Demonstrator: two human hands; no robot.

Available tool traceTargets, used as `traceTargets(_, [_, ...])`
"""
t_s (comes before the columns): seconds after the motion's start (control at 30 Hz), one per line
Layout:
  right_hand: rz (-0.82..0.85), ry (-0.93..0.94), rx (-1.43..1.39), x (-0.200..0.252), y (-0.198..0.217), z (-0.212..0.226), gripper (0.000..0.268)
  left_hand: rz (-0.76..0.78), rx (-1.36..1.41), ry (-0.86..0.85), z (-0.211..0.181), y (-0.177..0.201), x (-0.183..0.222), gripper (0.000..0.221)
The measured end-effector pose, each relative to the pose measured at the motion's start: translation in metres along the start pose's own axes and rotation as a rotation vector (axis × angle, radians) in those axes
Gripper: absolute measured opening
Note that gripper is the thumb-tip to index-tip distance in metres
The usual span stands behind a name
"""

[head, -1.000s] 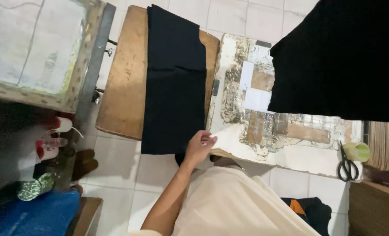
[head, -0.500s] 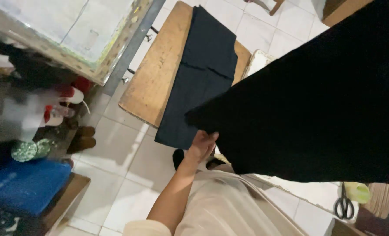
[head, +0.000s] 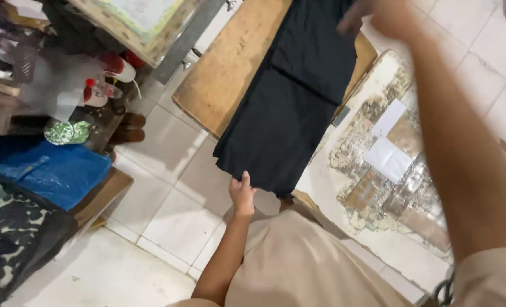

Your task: Mark patterns on fabric, cut fabric with scissors, and prepare cardboard sheets with tape.

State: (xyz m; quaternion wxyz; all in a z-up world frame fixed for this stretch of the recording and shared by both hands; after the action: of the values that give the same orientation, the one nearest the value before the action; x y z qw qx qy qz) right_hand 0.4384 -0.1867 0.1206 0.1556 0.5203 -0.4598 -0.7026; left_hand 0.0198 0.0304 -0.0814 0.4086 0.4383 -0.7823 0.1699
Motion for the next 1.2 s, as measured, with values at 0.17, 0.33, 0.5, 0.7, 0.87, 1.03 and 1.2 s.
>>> traceTargets(0.17, [0.319,-0.544,-0.391,0.133,0.039,0.189,0.048,0.272,-0.048,0.078,0.0,-0.014,0.002,0.058])
traceTargets(0.33, [0.265,-1.568,-0.094,0.446,0.16,0.254,0.045,0.362,-0.232,0.299,0.053,-0.017,-0.016,0.031])
traceTargets(0.5, [-0.336,-2.278,0.323,0.595,0.338,0.402,0.042,0.401,-0.464,0.272,0.062,-0.026,-0.013,0.073])
traceTargets(0.7, [-0.983,-2.595,0.345,0.685,0.384,0.468,0.031,0.473,-0.429,0.05,0.073,-0.025,-0.053,0.04])
traceTargets(0.87, [-0.405,-2.302,0.448,0.765,0.41,0.401,0.046,0.083,-0.41,-0.052,0.075,-0.013,-0.051,0.062])
traceTargets(1.03, [-0.33,-2.254,0.408,0.79,0.443,0.335,0.047,-0.012,-0.503,-0.141,0.097,-0.008,-0.036,0.048])
traceTargets(1.2, [-0.234,-2.245,0.415,0.812,0.426,0.322,0.068,-0.03,-0.504,-0.241,0.126,-0.003,0.026,0.023])
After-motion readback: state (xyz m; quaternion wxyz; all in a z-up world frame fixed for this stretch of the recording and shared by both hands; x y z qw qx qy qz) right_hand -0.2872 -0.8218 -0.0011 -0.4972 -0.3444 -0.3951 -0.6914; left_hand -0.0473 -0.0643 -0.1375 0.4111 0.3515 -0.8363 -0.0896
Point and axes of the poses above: each hand's wrist, its own x-axis away from the middle knuckle, its own y-axis out of the back of the hand, z = x × y, the point moved 10 cm from there along -x, towards the middle knuckle, and after that the axes turned 13 degrees about -z, right-handed, at the moved point
